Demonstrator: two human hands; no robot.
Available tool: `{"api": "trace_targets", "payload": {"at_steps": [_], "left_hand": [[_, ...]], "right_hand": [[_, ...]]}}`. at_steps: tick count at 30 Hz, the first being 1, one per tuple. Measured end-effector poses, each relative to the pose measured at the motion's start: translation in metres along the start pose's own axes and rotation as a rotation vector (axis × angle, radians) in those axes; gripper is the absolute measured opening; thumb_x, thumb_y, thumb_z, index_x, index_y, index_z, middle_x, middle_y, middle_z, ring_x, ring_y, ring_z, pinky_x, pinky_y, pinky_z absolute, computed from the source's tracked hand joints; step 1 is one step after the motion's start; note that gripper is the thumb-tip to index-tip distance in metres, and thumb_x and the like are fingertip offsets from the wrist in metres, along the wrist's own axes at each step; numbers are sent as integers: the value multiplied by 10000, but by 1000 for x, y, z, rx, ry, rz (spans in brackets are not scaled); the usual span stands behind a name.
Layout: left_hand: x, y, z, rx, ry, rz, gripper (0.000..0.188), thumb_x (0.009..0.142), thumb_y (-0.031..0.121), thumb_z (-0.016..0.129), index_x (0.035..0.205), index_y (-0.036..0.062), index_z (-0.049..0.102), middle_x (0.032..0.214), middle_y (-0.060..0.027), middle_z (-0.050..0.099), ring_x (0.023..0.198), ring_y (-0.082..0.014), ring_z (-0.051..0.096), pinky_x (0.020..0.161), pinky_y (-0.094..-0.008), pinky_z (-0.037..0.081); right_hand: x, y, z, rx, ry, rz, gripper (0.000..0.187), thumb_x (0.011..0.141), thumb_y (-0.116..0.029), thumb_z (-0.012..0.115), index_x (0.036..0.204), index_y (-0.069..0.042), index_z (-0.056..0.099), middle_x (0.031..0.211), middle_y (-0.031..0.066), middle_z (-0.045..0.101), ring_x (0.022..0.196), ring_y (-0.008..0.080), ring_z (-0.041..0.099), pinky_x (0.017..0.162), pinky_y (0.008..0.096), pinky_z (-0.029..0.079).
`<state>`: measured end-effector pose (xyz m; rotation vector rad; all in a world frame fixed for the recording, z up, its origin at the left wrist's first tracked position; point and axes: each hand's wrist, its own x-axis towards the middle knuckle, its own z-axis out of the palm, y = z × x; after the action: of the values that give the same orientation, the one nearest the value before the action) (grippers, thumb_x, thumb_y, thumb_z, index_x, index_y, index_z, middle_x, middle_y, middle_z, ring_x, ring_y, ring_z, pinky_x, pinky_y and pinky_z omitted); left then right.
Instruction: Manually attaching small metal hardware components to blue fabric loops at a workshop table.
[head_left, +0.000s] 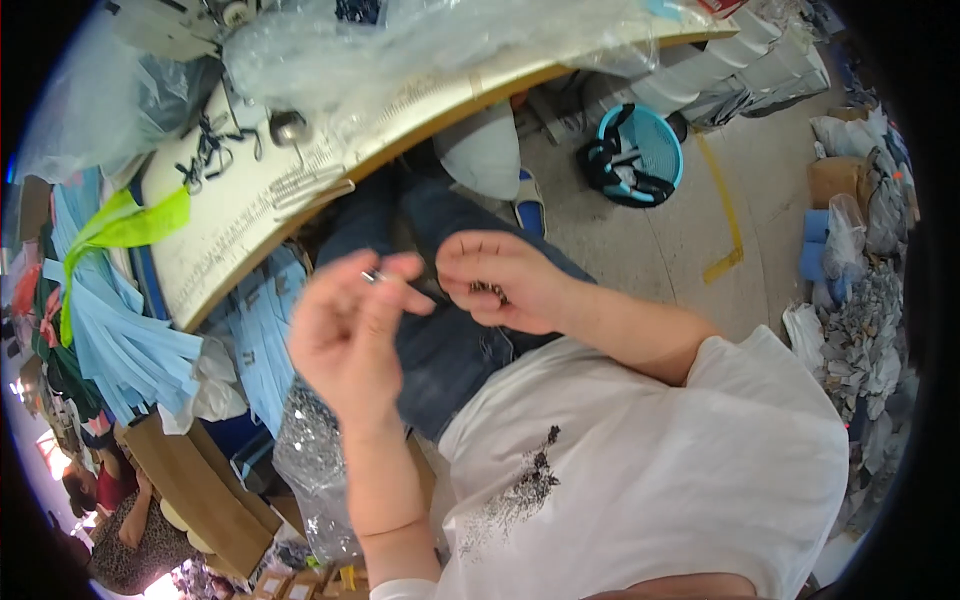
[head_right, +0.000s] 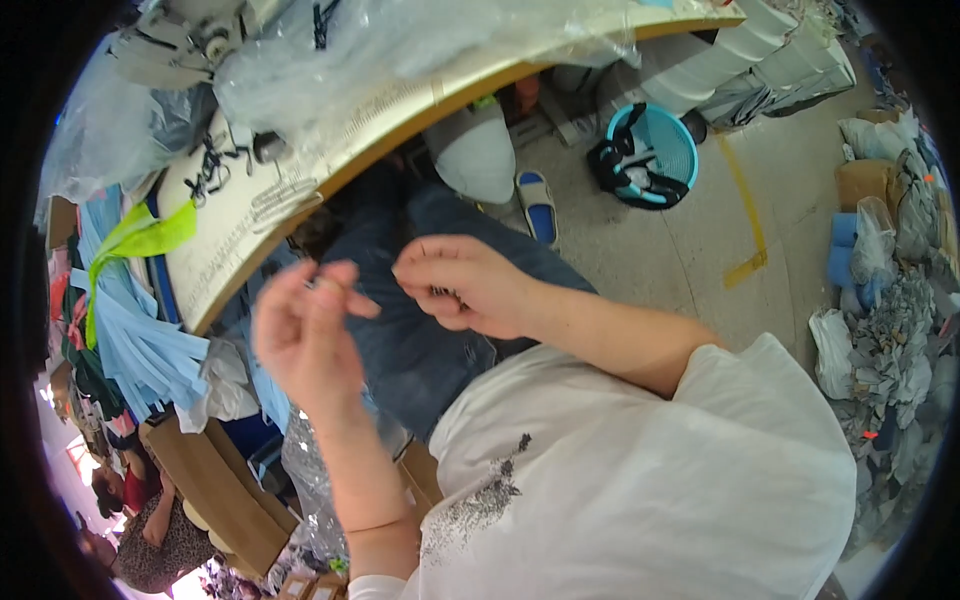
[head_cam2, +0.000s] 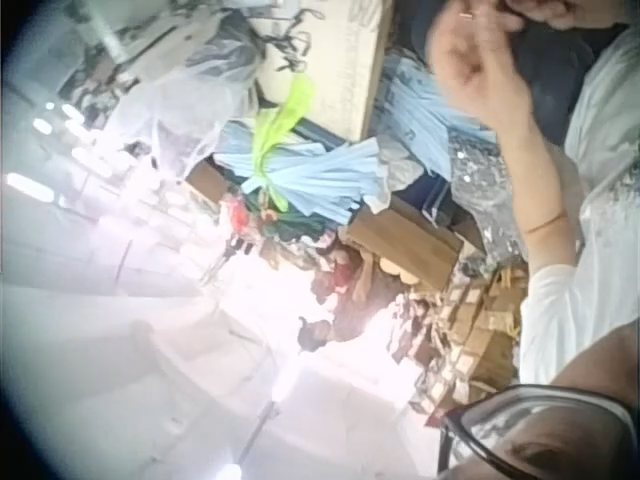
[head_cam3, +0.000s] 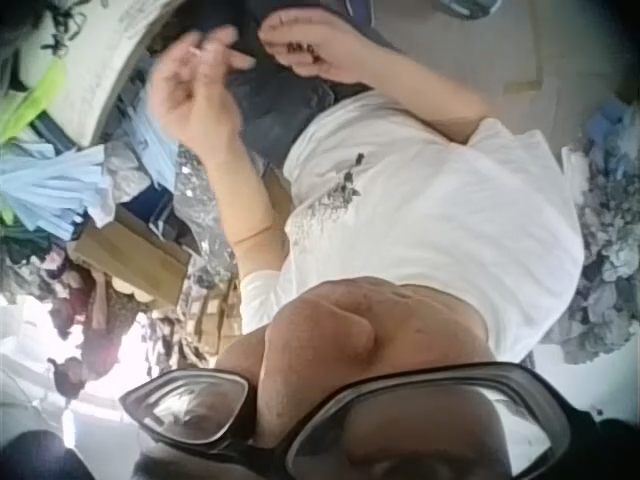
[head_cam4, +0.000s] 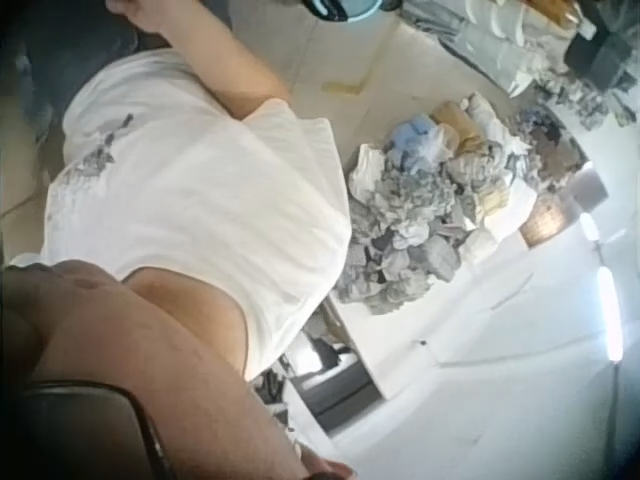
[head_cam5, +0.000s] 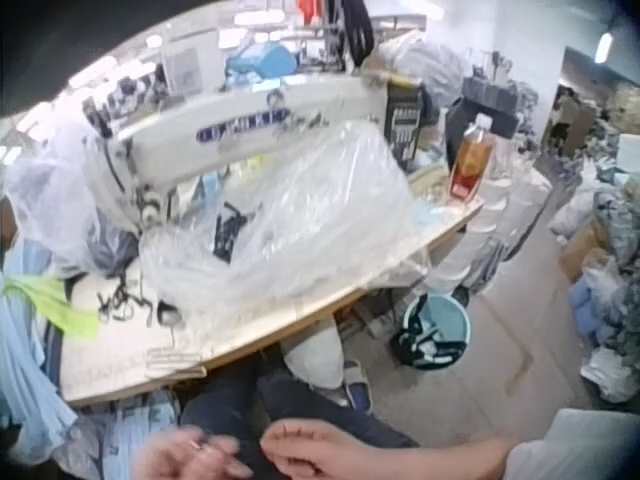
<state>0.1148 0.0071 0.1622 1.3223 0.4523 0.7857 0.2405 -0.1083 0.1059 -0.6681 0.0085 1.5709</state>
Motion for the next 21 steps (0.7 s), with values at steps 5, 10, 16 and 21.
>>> {"api": "trace_targets", "payload": {"at_steps": [5, 10, 16, 21], "left_hand": [[129, 66, 26, 282, -46, 231, 410, 931, 125, 596, 1260, -111, 527, 983, -198, 688, 690, -122, 577, 624, -257, 473], [194, 80, 22, 579, -319, 54, 407, 923, 157, 616, 1250, -79, 561, 813, -52, 663, 576, -46, 441, 513, -195, 342], [187, 68, -57, 372, 210, 213, 304, 923, 200, 637, 1166, 18, 645, 703, 9, 569, 550, -31, 394, 469, -194, 268], [169, 6, -105, 1291, 127, 227, 265, 879, 201, 677, 1086, 37, 682, 766, -38, 617, 664, -137, 545, 619, -274, 436]], "right_hand": [[0, 27, -27, 14, -72, 208, 65, 891, -68, 492, 929, -32, 529, 842, 54, 512, 567, 57, 436, 381, 188, 267], [6, 32, -21, -79, -69, 305, 100, 900, -28, 474, 982, -6, 528, 912, 98, 558, 573, 61, 433, 391, 195, 269], [6, 29, -30, -157, -76, 314, 285, 1014, -284, 504, 1012, 0, 539, 793, 48, 554, 527, 46, 386, 391, 202, 232], [12, 35, -33, -217, -163, 377, 326, 1012, -328, 503, 984, -7, 552, 749, 8, 501, 520, 39, 367, 388, 206, 217]]}}
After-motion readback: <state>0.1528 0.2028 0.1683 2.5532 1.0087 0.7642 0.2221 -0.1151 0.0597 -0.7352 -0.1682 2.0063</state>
